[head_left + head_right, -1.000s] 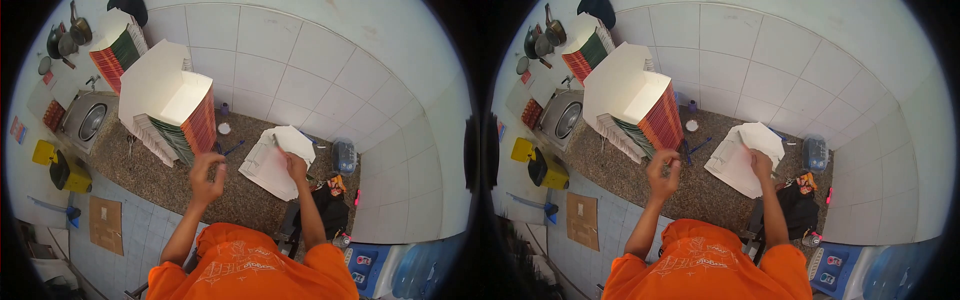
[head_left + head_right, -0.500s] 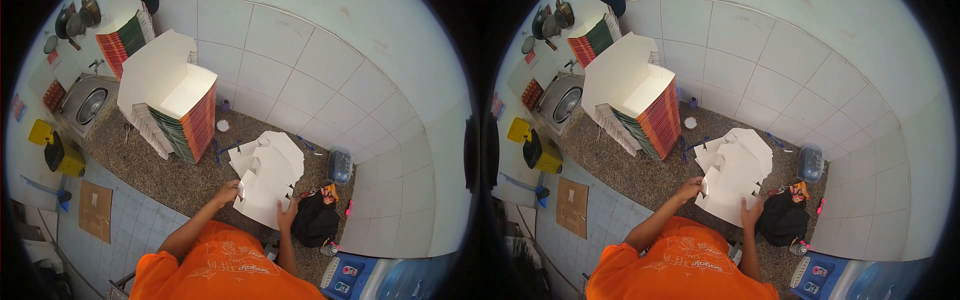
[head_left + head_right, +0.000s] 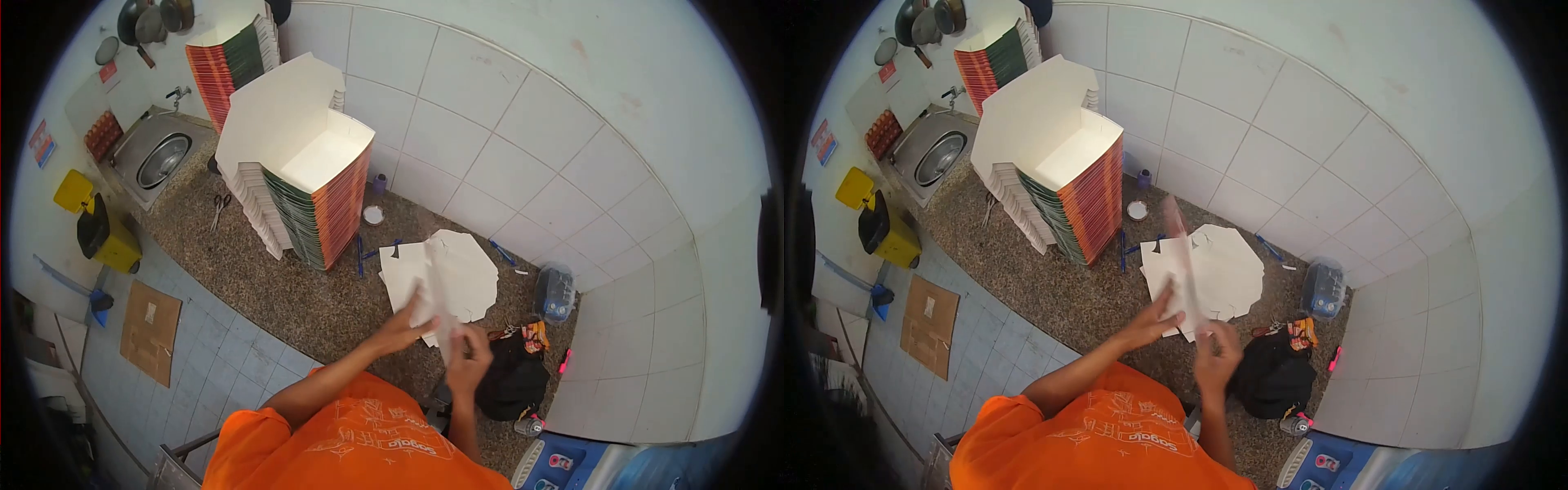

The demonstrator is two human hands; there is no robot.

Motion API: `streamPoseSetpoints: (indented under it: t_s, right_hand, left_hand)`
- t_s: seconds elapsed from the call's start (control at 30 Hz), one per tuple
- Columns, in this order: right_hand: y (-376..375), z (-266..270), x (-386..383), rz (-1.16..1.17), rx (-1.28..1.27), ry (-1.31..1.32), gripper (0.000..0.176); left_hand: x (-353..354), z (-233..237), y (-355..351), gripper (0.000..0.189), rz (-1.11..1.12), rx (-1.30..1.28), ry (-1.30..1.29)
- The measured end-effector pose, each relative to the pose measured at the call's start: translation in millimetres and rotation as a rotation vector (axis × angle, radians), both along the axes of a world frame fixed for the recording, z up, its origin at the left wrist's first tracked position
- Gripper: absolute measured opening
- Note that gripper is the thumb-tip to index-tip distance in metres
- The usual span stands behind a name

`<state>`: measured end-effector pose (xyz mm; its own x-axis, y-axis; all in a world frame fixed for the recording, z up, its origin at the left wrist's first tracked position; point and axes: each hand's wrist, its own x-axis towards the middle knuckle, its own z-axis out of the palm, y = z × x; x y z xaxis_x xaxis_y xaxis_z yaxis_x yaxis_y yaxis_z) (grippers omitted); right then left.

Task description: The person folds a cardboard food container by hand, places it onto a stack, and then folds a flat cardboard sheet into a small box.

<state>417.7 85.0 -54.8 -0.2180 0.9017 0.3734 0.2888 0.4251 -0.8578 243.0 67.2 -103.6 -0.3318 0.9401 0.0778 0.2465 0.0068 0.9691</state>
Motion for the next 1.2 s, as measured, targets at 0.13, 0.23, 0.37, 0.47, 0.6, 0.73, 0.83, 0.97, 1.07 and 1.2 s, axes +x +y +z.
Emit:
streamPoseSetpoints:
  t_s: [0.13, 0.23, 0.37, 0.47, 0.6, 0.73, 0.83, 0.97, 1.07, 1.2]
  right_hand:
    - [-8, 29, -15, 0.418, 0.092, -0.223, 0.039]
    - [-20, 57, -5, 0.107, 0.457, -0.882, 0.063]
    - [-12, 5, 11, 0.194, 0.375, -0.604, 0.069]
    - [-37, -9, -12, -0.06, -0.615, 0.551, 0.058]
    - [-13, -17, 2, -0.03, -0.141, 0.263, 0.053]
    - [15, -15, -2, -0.044, 0.33, -0.271, 0.04]
    - [23, -21, -4, -0.022, 0.199, -0.069, 0.037]
    - [3, -17, 2, 0.156, 0.269, -0.209, 0.037]
    - [-1, -30, -13, -0.057, 0.289, -0.21, 0.039]
    - [0, -42, -26, -0.165, 0.07, 0.19, 0.034]
  left_hand:
    - [8, -11, 14, 0.054, -0.015, -0.142, -0.752]
    - [-18, 34, 5, 0.034, -0.006, -0.011, -0.961]
    - [-20, 43, 3, 0.033, -0.112, -0.053, -1.086]
    - [-1, 33, 15, 0.034, -0.106, -0.02, -1.145]
    - [14, 39, 18, 0.032, 0.004, -0.004, -1.091]
    - [34, 30, 17, 0.03, 0.003, -0.06, -1.049]
    - [34, 23, 22, 0.033, -0.113, 0.005, -0.983]
    - [21, 39, 25, 0.037, -0.097, -0.019, -0.993]
    - [38, 27, 25, 0.035, -0.105, 0.017, -1.025]
    - [56, 20, 18, 0.034, -0.129, 0.066, -0.755]
